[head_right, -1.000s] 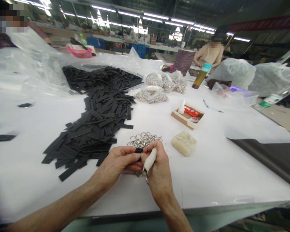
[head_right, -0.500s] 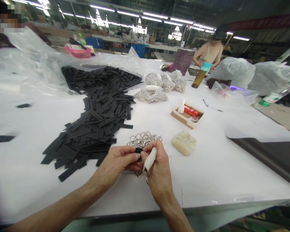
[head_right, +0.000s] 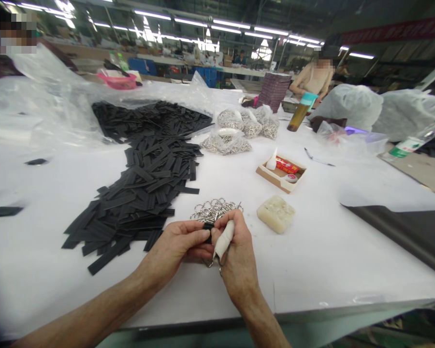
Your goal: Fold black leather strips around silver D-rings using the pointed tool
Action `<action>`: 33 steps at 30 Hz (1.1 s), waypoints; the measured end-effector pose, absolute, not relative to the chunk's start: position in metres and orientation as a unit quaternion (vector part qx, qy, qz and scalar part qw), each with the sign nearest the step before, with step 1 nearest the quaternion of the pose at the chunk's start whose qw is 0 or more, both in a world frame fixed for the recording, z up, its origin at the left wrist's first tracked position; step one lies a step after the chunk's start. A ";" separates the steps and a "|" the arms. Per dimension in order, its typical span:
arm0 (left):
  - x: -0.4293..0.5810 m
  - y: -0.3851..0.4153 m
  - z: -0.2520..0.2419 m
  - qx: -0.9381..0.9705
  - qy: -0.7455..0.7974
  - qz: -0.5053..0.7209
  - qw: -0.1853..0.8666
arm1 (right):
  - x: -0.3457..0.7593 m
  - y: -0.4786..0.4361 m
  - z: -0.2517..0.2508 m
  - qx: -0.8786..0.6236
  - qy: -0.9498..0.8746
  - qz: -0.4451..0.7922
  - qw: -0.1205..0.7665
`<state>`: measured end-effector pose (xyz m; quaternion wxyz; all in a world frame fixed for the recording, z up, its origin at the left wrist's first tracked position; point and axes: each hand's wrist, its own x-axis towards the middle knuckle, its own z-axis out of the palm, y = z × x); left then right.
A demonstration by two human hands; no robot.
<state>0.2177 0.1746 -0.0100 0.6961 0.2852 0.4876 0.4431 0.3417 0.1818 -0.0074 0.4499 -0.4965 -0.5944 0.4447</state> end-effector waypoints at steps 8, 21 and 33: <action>0.217 0.176 -0.010 0.281 0.493 0.443 0.694 | 0.344 0.182 -0.010 -0.492 -0.609 0.430 0.450; 0.217 0.175 -0.008 0.297 0.501 0.444 0.682 | 0.342 0.184 -0.008 -0.492 -0.599 0.441 0.452; 0.216 0.175 -0.001 0.305 0.519 0.432 0.671 | 0.380 0.179 0.007 -0.502 -0.579 0.437 0.472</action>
